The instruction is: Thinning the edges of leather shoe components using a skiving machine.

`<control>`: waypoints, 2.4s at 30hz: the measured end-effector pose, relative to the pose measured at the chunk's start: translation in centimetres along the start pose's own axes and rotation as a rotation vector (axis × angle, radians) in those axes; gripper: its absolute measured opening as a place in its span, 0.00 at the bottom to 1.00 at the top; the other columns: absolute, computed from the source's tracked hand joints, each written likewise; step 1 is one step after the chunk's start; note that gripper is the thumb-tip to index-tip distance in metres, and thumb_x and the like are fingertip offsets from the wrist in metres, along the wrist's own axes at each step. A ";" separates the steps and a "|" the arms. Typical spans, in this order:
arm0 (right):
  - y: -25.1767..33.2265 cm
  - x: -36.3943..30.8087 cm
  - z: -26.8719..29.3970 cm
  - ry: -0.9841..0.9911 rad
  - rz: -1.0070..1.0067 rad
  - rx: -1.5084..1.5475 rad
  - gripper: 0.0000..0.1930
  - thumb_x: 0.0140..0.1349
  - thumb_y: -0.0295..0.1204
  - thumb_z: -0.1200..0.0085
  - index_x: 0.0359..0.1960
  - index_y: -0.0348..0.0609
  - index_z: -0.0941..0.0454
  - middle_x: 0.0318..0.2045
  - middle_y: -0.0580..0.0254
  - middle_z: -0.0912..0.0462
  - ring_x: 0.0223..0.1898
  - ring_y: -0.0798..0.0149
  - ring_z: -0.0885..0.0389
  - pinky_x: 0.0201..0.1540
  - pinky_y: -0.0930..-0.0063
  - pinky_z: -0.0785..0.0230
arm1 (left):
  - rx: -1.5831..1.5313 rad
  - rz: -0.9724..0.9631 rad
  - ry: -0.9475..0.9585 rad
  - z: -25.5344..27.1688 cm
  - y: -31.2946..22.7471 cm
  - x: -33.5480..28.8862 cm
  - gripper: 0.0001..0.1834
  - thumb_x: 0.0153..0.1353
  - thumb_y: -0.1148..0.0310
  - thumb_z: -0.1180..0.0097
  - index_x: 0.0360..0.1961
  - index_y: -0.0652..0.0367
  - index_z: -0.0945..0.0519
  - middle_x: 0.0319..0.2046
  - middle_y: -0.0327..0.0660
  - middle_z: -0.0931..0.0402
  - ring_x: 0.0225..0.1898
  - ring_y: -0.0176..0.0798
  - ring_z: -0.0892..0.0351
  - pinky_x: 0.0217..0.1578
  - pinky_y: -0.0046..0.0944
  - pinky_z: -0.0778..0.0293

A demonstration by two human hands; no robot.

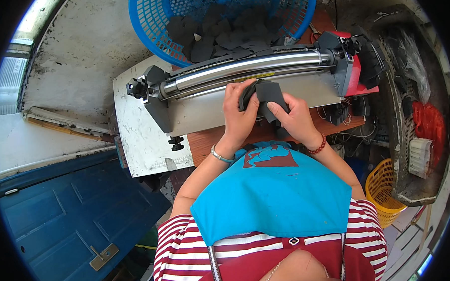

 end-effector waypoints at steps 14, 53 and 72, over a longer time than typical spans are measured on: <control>-5.2 1.3 5.0 0.169 -0.336 -0.123 0.17 0.64 0.38 0.45 0.23 0.38 0.23 0.13 0.68 0.24 0.11 0.77 0.30 0.14 0.83 0.39 | -0.462 0.579 -0.017 1.1 2.4 -1.0 0.18 0.63 0.66 0.45 0.53 0.57 0.25 0.37 0.33 0.23 0.31 0.22 0.25 0.20 0.22 0.31; -4.5 2.6 3.1 0.235 -0.291 -0.152 0.22 0.66 0.42 0.48 0.19 0.38 0.23 0.12 0.67 0.25 0.11 0.76 0.30 0.15 0.79 0.39 | -0.333 0.422 0.045 1.3 3.2 -1.3 0.21 0.63 0.73 0.53 0.58 0.59 0.27 0.38 0.36 0.24 0.28 0.22 0.28 0.18 0.22 0.30; -5.6 4.2 6.0 0.193 -0.262 -0.368 0.19 0.65 0.39 0.47 0.21 0.38 0.23 0.13 0.68 0.25 0.13 0.77 0.30 0.15 0.81 0.39 | -0.424 0.560 0.030 1.0 3.5 -1.3 0.22 0.65 0.70 0.53 0.60 0.59 0.30 0.38 0.36 0.24 0.28 0.23 0.28 0.18 0.23 0.30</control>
Point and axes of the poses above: each hand's wrist, its own x-axis towards the middle knuckle, its own z-axis out of the back of the hand, y = z × x, the point moved 6 cm from there along x, towards the middle knuckle
